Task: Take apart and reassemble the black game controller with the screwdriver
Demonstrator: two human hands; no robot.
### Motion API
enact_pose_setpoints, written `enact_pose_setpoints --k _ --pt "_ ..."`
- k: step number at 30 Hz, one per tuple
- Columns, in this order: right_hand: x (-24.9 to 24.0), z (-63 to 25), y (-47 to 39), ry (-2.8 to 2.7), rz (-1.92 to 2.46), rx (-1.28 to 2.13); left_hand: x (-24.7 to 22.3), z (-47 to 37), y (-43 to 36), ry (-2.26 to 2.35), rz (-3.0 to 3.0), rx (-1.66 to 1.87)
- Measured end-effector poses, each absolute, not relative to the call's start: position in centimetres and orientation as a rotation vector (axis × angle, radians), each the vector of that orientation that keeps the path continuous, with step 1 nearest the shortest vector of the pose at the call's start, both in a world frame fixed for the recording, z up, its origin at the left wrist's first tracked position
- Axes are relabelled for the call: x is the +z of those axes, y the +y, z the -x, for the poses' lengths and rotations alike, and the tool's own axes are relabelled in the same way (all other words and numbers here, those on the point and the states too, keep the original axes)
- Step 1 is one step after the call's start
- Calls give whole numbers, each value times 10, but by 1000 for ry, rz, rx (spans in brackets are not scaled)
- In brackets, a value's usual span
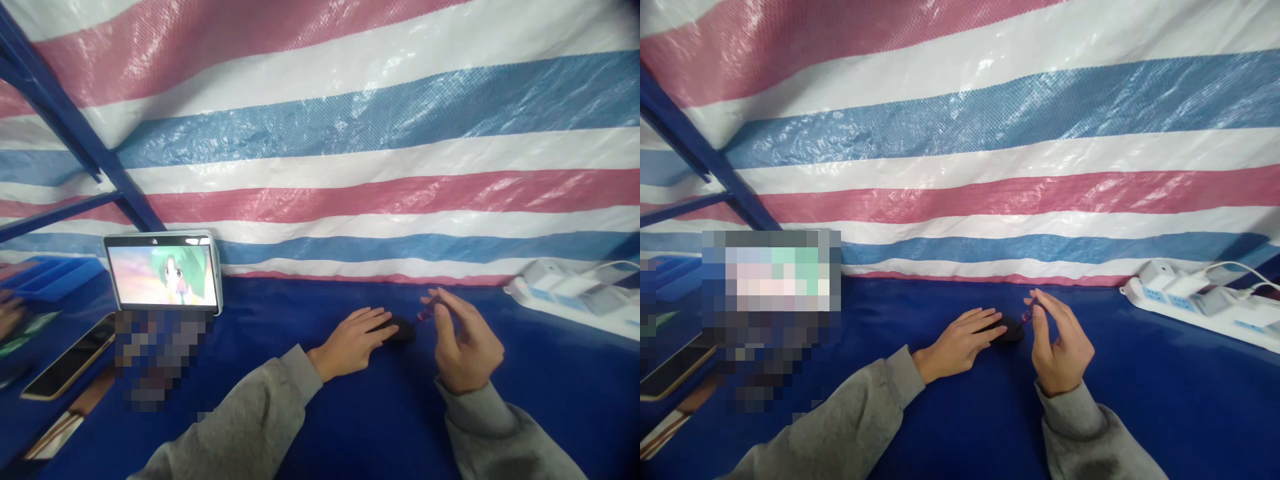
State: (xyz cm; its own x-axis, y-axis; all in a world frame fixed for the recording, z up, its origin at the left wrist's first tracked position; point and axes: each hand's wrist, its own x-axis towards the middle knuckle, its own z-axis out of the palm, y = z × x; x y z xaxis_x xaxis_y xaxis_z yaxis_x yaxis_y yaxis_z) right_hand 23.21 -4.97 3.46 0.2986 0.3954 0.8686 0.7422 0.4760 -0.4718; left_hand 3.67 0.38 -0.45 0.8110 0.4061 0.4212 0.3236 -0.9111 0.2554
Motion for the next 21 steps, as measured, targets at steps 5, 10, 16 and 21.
enact_pose_setpoints --k 5,10,16,21 --pt "38 -234 -49 -1319 1235 -460 -5 -36 3 562 -2838 706" --pt "37 -233 -50 -1308 1207 -382 -5 -36 3 575 -2812 738" --pt "38 -232 -50 -1342 1157 -347 -5 -36 3 568 -2797 737" --pt "36 -235 -48 -1276 1203 -436 -5 -36 2 561 -2826 720"
